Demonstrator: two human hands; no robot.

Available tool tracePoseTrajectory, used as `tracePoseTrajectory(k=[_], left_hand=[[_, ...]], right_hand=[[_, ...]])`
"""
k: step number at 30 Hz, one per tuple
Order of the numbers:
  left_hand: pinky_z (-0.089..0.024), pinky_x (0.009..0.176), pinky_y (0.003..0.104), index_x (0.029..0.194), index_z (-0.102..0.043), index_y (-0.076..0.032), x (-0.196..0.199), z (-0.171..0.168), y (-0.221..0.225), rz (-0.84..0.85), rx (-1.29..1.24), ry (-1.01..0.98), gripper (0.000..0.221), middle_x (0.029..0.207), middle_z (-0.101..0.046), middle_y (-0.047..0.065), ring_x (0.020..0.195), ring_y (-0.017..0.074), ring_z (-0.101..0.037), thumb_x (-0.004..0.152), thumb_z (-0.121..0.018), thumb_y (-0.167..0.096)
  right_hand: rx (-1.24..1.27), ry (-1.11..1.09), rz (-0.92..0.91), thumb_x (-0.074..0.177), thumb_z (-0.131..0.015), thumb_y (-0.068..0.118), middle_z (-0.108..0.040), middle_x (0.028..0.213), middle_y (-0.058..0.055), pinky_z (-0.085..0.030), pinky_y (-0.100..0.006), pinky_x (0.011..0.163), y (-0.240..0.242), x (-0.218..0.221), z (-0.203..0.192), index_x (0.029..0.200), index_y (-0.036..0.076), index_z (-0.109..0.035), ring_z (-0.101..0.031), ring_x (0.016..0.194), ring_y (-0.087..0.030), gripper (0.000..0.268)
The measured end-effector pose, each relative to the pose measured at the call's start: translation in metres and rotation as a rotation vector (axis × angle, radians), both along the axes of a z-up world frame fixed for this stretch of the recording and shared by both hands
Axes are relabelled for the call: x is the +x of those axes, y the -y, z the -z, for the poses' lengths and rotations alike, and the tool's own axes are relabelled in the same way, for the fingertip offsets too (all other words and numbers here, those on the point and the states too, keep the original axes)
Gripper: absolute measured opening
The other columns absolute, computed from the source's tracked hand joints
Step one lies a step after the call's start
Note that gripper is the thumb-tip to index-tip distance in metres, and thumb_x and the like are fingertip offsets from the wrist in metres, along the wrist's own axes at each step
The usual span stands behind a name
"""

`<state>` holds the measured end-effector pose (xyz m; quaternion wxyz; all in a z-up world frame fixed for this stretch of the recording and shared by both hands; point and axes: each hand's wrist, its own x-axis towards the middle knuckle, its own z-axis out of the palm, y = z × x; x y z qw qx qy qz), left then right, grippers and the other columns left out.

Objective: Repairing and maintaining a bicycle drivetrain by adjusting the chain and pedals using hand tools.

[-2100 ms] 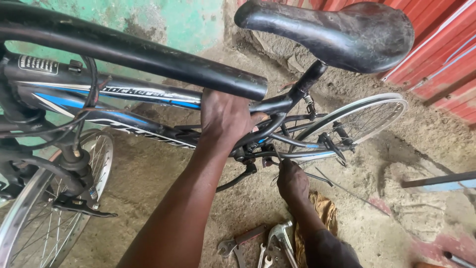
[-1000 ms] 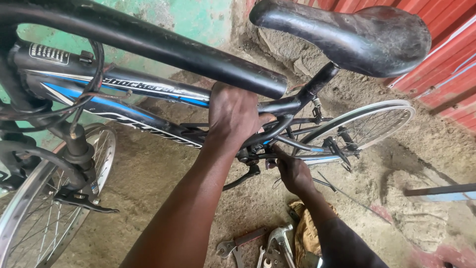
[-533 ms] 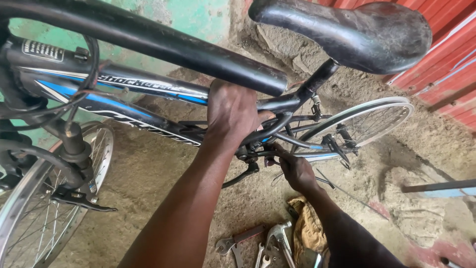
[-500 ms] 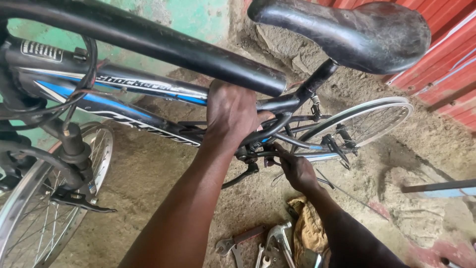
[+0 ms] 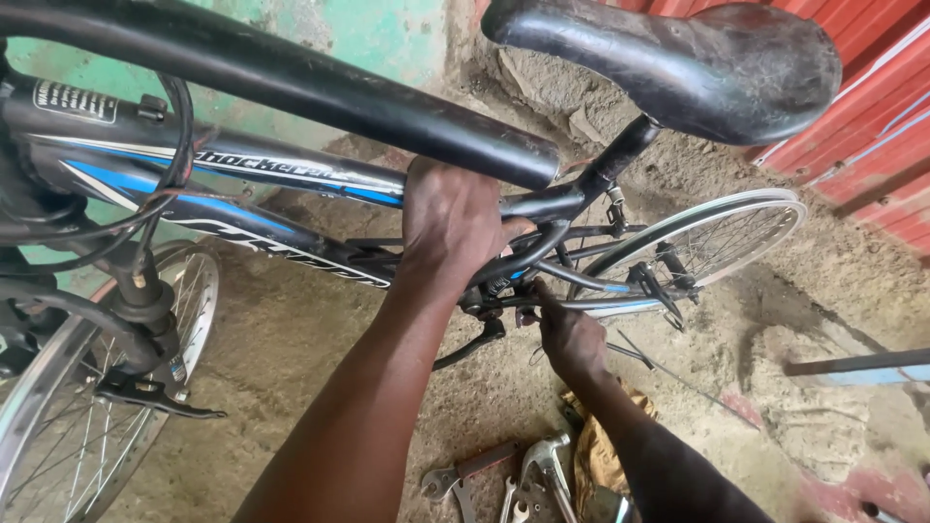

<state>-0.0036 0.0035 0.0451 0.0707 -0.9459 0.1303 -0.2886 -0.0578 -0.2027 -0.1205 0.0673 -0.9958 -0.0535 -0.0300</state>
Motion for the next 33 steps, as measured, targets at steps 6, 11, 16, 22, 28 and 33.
tracePoseTrajectory(k=[6, 11, 16, 22, 28, 33], left_hand=[[-0.041, 0.053, 0.039, 0.07, -0.067, -0.02, 0.015, 0.02, -0.003, -0.027, 0.064, 0.01, 0.06, 0.053, -0.051, -0.004, 0.051, 0.0171, -0.054, 0.075, -0.07, -0.08], [-0.038, 0.051, 0.039, 0.061, -0.065, -0.023, 0.017, 0.019, -0.002, -0.048, 0.068, -0.015, 0.058, 0.048, -0.049, -0.007, 0.047, 0.0143, -0.051, 0.074, -0.067, -0.08], [-0.038, 0.052, 0.039, 0.066, -0.069, -0.022, 0.009, 0.008, -0.004, -0.05, 0.087, -0.051, 0.059, 0.05, -0.053, -0.006, 0.051, 0.0155, -0.055, 0.076, -0.066, -0.08], [-0.038, 0.052, 0.04, 0.064, -0.07, -0.019, 0.01, 0.008, -0.003, -0.06, 0.078, -0.087, 0.063, 0.05, -0.055, -0.003, 0.051, 0.0172, -0.056, 0.077, -0.063, -0.08], [-0.04, 0.056, 0.041, 0.069, -0.072, -0.021, 0.005, 0.008, -0.005, -0.087, 0.089, -0.149, 0.063, 0.055, -0.059, -0.004, 0.056, 0.0178, -0.06, 0.077, -0.061, -0.082], [-0.042, 0.058, 0.042, 0.07, -0.073, -0.022, 0.005, 0.008, -0.003, -0.102, 0.109, -0.171, 0.065, 0.056, -0.06, -0.004, 0.058, 0.0182, -0.061, 0.078, -0.057, -0.084]], right_hand=[[0.029, -0.17, 0.164, 0.105, -0.047, 0.029, -0.079, 0.082, -0.011, -0.064, -0.047, 0.078, -0.024, -0.01, -0.025, 0.157, 0.046, -0.042, -0.079, 0.082, -0.031, 0.055], [0.102, -0.252, 0.236, 0.104, -0.044, 0.034, -0.079, 0.095, -0.019, -0.06, -0.052, 0.092, -0.033, -0.013, -0.027, 0.155, 0.05, -0.04, -0.076, 0.101, -0.037, 0.053], [0.084, -0.237, 0.277, 0.103, -0.044, 0.038, -0.079, 0.095, -0.017, -0.06, -0.051, 0.091, -0.029, -0.011, -0.005, 0.155, 0.054, -0.036, -0.076, 0.101, -0.036, 0.055], [0.203, -0.169, 0.232, 0.1, -0.046, 0.034, -0.077, 0.09, -0.022, -0.059, -0.056, 0.09, -0.035, -0.009, -0.008, 0.151, 0.05, -0.043, -0.075, 0.097, -0.042, 0.053], [0.252, -0.021, 0.112, 0.097, -0.052, 0.024, -0.075, 0.079, -0.018, -0.061, -0.057, 0.076, -0.015, 0.009, 0.029, 0.137, 0.037, -0.047, -0.076, 0.082, -0.043, 0.042], [0.324, 0.04, 0.017, 0.094, -0.056, 0.024, -0.075, 0.076, -0.019, -0.059, -0.06, 0.075, -0.004, 0.01, 0.015, 0.137, 0.033, -0.051, -0.075, 0.082, -0.044, 0.044]])
